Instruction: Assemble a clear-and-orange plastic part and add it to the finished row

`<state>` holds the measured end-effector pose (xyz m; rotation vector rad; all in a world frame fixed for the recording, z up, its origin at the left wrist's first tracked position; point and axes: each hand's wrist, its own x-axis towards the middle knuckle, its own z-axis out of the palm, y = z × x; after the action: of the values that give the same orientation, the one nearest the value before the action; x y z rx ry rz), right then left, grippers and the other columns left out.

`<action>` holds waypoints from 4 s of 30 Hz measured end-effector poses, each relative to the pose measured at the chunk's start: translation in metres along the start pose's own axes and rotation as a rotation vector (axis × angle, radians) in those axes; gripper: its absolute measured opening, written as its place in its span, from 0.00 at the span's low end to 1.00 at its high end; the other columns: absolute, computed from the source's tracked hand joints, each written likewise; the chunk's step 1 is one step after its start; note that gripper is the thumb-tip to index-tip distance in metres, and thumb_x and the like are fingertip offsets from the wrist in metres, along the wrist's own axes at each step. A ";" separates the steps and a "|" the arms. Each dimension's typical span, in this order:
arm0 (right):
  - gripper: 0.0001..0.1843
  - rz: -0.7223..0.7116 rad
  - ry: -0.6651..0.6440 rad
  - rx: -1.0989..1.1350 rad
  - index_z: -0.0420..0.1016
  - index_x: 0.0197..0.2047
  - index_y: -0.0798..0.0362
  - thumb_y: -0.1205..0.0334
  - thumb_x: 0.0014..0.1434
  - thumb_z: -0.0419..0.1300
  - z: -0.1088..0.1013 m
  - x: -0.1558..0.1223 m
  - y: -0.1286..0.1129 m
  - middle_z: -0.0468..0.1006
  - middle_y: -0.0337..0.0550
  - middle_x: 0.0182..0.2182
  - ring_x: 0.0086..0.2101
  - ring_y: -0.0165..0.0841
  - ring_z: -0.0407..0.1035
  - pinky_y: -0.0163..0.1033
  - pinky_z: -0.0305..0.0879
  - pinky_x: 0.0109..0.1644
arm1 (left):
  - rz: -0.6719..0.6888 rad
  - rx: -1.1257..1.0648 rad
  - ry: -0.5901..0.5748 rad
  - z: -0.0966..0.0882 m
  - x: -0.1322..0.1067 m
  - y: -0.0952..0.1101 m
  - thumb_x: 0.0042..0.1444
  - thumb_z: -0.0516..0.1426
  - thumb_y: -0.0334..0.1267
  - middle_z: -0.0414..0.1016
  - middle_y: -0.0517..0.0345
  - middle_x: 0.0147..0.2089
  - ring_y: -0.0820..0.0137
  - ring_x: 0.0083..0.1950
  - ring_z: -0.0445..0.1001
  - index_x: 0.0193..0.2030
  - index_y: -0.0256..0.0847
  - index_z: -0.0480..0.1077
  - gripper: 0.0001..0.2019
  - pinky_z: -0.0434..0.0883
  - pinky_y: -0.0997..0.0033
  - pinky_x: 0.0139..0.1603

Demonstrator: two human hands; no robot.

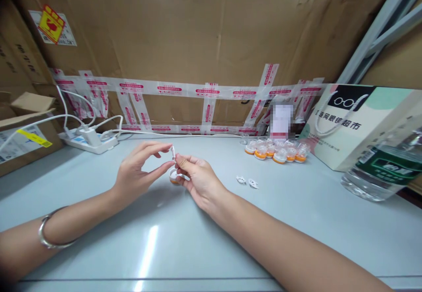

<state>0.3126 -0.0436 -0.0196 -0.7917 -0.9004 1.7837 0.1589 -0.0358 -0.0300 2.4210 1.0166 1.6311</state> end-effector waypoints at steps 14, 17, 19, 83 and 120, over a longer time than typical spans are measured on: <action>0.16 -0.046 0.009 -0.186 0.73 0.26 0.56 0.52 0.43 0.68 -0.005 0.000 -0.003 0.70 0.37 0.24 0.25 0.24 0.63 0.35 0.62 0.36 | 0.175 0.069 -0.047 -0.002 0.004 -0.009 0.53 0.60 0.31 0.73 0.54 0.42 0.71 0.41 0.71 0.48 0.40 0.68 0.15 0.72 0.70 0.41; 0.15 -0.155 -0.053 -0.656 0.74 0.31 0.53 0.50 0.45 0.65 -0.025 -0.001 -0.044 0.73 0.38 0.28 0.29 0.26 0.66 0.35 0.61 0.37 | 0.174 0.099 -0.026 -0.005 0.005 -0.011 0.52 0.60 0.31 0.73 0.54 0.41 0.70 0.41 0.71 0.46 0.40 0.69 0.14 0.72 0.70 0.41; 0.13 -0.217 0.028 -1.175 0.74 0.29 0.53 0.52 0.46 0.64 -0.049 -0.005 -0.079 0.75 0.38 0.27 0.30 0.29 0.66 0.35 0.59 0.36 | 0.164 0.109 -0.014 -0.008 0.007 -0.012 0.52 0.60 0.32 0.73 0.54 0.40 0.70 0.41 0.71 0.45 0.39 0.69 0.13 0.71 0.70 0.41; 0.10 -0.027 -0.038 -0.043 0.77 0.34 0.52 0.61 0.46 0.68 -0.025 -0.004 -0.016 0.80 0.38 0.31 0.34 0.25 0.74 0.31 0.68 0.45 | 0.134 0.074 -0.062 0.000 -0.002 0.012 0.53 0.59 0.31 0.75 0.54 0.43 0.69 0.43 0.73 0.49 0.41 0.66 0.15 0.72 0.67 0.46; 0.09 -0.312 0.078 -0.305 0.79 0.31 0.52 0.58 0.45 0.67 -0.007 -0.016 -0.002 0.81 0.40 0.29 0.30 0.30 0.73 0.39 0.70 0.38 | 0.235 0.240 -0.019 -0.001 0.001 0.017 0.52 0.61 0.31 0.76 0.56 0.41 0.67 0.42 0.74 0.42 0.43 0.69 0.10 0.65 0.62 0.44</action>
<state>0.3250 -0.0568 -0.0199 -0.8523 -1.1911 1.3535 0.1666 -0.0486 -0.0224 2.8035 1.0112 1.6306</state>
